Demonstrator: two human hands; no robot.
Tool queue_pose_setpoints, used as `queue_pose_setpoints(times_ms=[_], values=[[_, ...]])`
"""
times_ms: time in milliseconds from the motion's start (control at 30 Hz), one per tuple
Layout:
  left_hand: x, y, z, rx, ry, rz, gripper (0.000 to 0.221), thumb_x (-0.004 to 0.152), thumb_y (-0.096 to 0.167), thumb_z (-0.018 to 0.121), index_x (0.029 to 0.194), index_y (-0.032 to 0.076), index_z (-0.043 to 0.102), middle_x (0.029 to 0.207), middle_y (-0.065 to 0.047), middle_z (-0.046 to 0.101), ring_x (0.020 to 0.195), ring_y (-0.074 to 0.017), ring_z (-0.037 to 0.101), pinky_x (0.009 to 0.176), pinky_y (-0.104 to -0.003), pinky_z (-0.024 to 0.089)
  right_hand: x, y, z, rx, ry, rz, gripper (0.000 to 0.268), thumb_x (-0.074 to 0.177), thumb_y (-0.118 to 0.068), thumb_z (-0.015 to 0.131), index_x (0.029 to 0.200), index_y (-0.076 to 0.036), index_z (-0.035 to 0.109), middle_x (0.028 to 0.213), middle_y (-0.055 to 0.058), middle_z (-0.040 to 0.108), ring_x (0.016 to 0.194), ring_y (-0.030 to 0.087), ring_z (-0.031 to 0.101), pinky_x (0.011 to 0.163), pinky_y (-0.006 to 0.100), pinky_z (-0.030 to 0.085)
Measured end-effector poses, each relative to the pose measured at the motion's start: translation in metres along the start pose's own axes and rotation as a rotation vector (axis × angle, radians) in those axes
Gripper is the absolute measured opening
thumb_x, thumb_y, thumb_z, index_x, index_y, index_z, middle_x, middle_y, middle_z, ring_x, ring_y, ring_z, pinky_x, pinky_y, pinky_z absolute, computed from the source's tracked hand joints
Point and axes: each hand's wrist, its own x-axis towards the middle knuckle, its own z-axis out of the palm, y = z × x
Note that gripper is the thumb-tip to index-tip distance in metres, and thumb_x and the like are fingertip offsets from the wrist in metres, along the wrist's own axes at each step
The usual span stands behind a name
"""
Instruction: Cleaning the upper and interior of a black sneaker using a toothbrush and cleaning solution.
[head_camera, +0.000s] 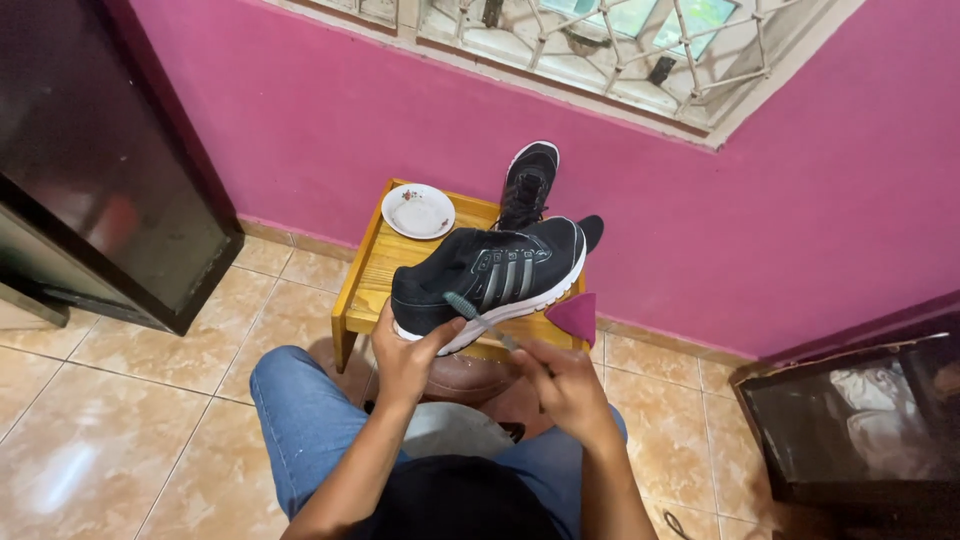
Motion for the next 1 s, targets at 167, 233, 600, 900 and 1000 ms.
queue_pose_setpoints(times_ms=[167, 233, 600, 900, 1000], values=[[0.0, -0.001, -0.005, 0.1, -0.021, 0.052, 0.055, 0.052, 0.021, 0.097, 0.1, 0.009, 0.072, 0.09, -0.007, 0.071, 0.084, -0.0167, 0.064, 0.078, -0.031, 0.052, -0.006, -0.005, 0.003, -0.135, -0.008, 0.031, 0.025, 0.101, -0.031, 0.061, 0.083, -0.016, 0.07, 0.059, 0.007, 0.063, 0.062, 0.023, 0.062, 0.059, 0.037, 0.049], [0.003, -0.004, -0.006, 0.142, -0.04, 0.072, 0.056, 0.057, 0.028, 0.092, 0.105, 0.008, 0.071, 0.094, -0.005, 0.072, 0.085, -0.0169, 0.068, 0.075, -0.03, 0.055, -0.005, -0.007, 0.004, -0.104, -0.163, 0.102, 0.031, 0.101, -0.036, 0.058, 0.082, -0.014, 0.065, 0.06, -0.002, 0.057, 0.059, 0.008, 0.053, 0.058, 0.032, 0.042], [0.002, -0.014, -0.008, 0.234, -0.014, 0.332, 0.066, 0.05, 0.019, 0.104, 0.105, 0.006, 0.071, 0.09, -0.013, 0.066, 0.088, -0.0283, 0.063, 0.086, -0.036, 0.047, -0.004, 0.015, 0.006, -0.203, 0.1, 0.119, 0.022, 0.101, -0.034, 0.06, 0.091, -0.023, 0.077, 0.059, 0.012, 0.071, 0.073, 0.038, 0.073, 0.069, 0.048, 0.058], [0.007, -0.022, -0.012, 0.231, -0.008, 0.325, 0.067, 0.048, 0.024, 0.103, 0.102, 0.005, 0.069, 0.089, -0.015, 0.066, 0.088, -0.03, 0.063, 0.086, -0.038, 0.047, -0.004, -0.017, 0.013, 0.003, -0.089, 0.081, 0.029, 0.098, -0.035, 0.064, 0.08, -0.014, 0.074, 0.059, 0.015, 0.072, 0.066, 0.039, 0.075, 0.062, 0.042, 0.059], [0.006, -0.019, -0.009, 0.227, -0.014, 0.322, 0.066, 0.048, 0.023, 0.103, 0.102, 0.006, 0.07, 0.089, -0.013, 0.067, 0.089, -0.0277, 0.064, 0.085, -0.036, 0.048, -0.002, 0.011, 0.021, -0.002, -0.084, 0.034, 0.023, 0.097, -0.034, 0.066, 0.083, -0.018, 0.075, 0.061, 0.013, 0.072, 0.069, 0.037, 0.075, 0.063, 0.042, 0.059]])
